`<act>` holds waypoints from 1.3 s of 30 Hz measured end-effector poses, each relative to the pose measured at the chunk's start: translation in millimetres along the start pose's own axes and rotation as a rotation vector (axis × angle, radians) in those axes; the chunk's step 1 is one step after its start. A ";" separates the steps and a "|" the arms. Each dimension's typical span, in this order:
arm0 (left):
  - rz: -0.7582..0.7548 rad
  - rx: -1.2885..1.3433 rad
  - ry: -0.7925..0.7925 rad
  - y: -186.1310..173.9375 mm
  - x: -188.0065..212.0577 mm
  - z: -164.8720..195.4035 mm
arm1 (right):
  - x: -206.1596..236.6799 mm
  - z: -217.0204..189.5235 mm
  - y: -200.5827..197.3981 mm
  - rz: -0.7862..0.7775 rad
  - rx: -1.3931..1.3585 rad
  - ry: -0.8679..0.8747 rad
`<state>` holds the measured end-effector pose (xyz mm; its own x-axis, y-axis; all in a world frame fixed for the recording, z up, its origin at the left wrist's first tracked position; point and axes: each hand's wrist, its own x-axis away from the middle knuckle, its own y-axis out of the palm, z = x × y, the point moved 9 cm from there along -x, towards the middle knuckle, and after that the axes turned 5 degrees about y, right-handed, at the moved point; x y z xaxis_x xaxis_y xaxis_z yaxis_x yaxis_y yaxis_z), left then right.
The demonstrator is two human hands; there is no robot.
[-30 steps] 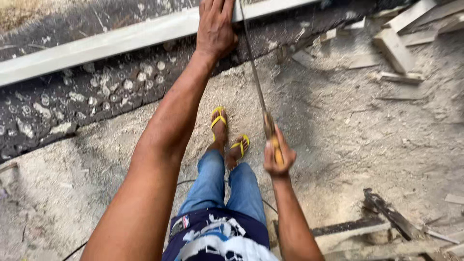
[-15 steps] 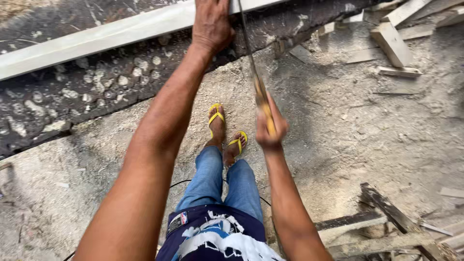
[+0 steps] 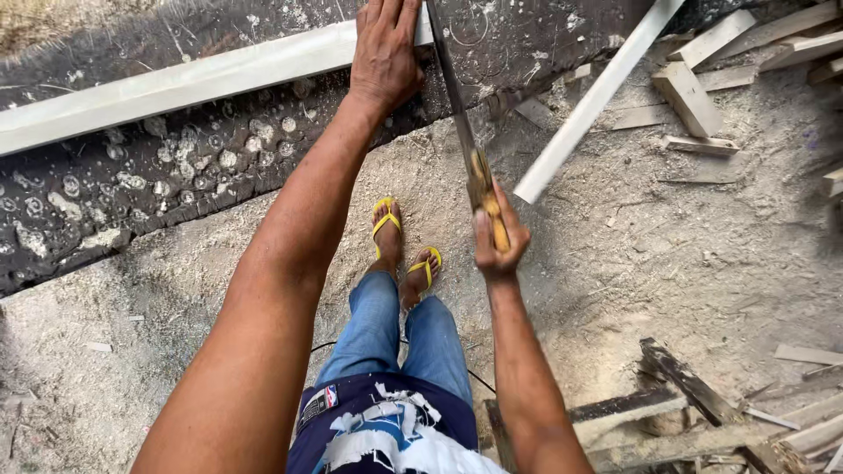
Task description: The person saws a long wooden strip on a work bench with a hand saw, then measures a plywood board with a tape measure and marks a wooden strip with a pencil. They align and reposition strips on the bench and continue sawing them into shorter pieces.
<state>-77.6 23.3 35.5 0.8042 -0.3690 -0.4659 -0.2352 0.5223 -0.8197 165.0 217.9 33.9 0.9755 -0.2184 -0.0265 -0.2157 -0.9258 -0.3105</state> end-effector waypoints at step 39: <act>-0.343 0.389 -0.426 -44.4 -4.5 76.6 | -151.6 16.6 -63.5 0.457 -0.243 0.814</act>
<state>-29.0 60.6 99.5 0.9624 -0.2691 0.0375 0.2218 0.6983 -0.6806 31.6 315.0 41.8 0.4861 -0.6358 0.5995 -0.6592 -0.7171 -0.2261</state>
